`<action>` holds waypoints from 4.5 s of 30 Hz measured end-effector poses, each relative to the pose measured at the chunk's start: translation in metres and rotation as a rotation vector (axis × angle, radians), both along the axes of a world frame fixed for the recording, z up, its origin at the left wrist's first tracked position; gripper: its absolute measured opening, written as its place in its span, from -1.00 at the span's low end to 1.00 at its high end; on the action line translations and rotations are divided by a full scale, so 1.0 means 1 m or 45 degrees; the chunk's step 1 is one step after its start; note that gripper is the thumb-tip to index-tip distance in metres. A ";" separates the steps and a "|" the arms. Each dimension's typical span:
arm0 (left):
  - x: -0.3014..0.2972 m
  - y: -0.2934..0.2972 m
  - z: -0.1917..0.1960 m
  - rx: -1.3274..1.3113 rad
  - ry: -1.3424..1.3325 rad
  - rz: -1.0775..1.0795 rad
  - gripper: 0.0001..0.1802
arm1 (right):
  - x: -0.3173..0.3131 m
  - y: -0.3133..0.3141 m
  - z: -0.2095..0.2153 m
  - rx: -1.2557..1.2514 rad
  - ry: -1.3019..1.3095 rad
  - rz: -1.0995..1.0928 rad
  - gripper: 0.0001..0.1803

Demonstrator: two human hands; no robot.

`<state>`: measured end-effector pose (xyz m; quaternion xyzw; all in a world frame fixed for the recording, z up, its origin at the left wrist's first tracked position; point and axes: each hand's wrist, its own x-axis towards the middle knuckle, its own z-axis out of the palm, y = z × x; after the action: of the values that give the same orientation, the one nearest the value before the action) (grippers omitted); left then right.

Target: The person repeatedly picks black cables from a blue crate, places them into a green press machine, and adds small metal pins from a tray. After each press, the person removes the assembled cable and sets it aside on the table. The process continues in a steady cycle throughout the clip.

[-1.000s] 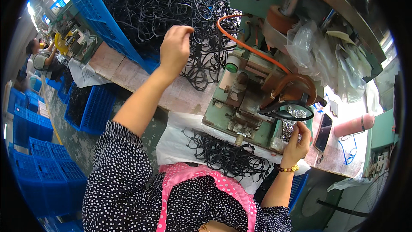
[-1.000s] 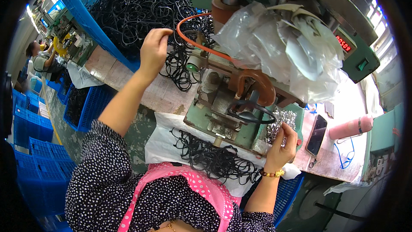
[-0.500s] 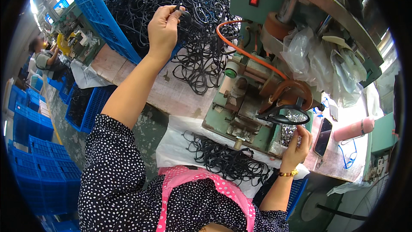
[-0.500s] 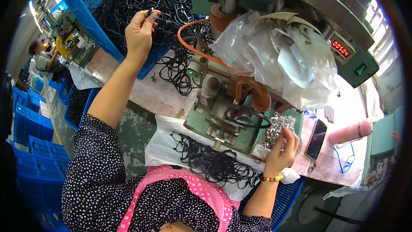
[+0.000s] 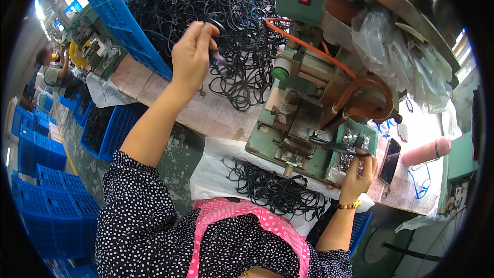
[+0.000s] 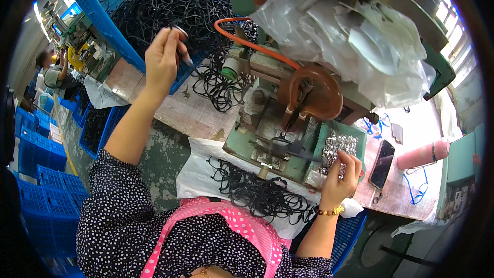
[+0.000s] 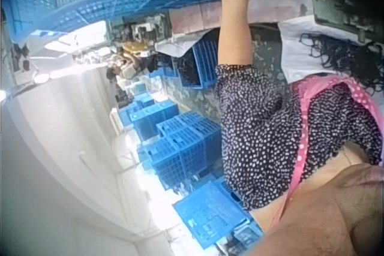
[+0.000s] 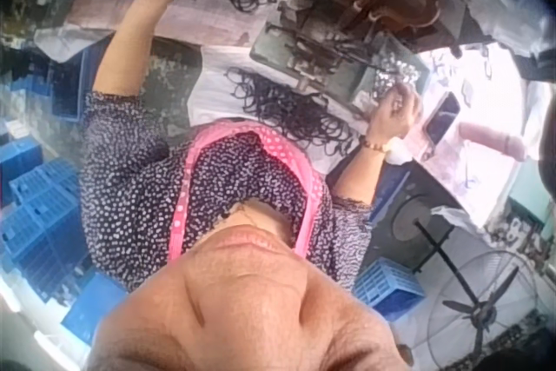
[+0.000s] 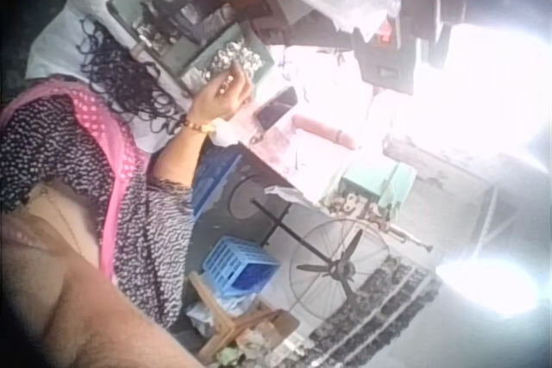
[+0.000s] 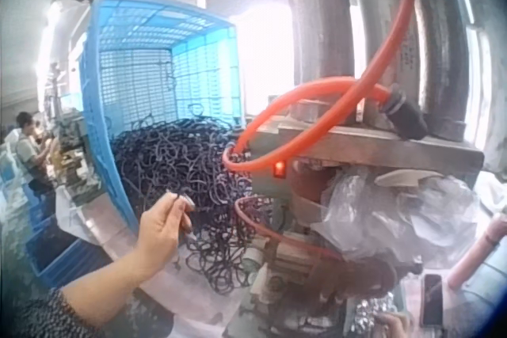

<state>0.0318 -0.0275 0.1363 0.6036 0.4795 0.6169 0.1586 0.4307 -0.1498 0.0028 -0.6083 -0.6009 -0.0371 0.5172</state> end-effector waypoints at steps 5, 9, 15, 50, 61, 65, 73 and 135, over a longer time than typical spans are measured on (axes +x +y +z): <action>0.045 -0.069 -0.007 -0.050 0.030 -0.218 -0.71 | -0.020 0.000 0.031 -0.005 0.366 0.239 -0.81; 0.076 -0.097 0.006 -0.017 -0.320 -0.461 -0.80 | -0.066 0.000 0.058 -0.051 0.832 0.535 -0.69; 0.103 -0.081 0.017 0.070 -0.319 -0.623 -0.80 | -0.105 0.009 0.077 -0.153 0.981 0.797 -0.45; 0.146 -0.080 -0.022 0.430 0.336 -0.688 -0.77 | 0.003 0.005 0.003 -0.278 -0.364 0.030 -0.89; 0.044 -0.051 -0.094 -0.133 0.231 -0.101 -0.82 | -0.002 -0.002 -0.020 -0.108 0.347 -0.040 -0.89; 0.017 -0.018 -0.146 -0.289 0.596 0.124 -0.79 | -0.004 -0.001 -0.022 0.009 0.270 -0.017 -0.87; 0.007 0.014 -0.169 -0.457 0.585 0.150 -0.79 | 0.000 -0.005 -0.010 -0.100 0.091 0.027 -0.86; 0.139 -0.082 -0.019 0.164 0.267 -0.801 -0.89 | 0.006 -0.008 0.021 0.216 0.699 0.057 -0.76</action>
<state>0.1712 -0.1100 0.1174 0.7911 0.2433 0.5012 0.2525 0.4369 -0.1577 0.0236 -0.5366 -0.4466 0.0902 0.7103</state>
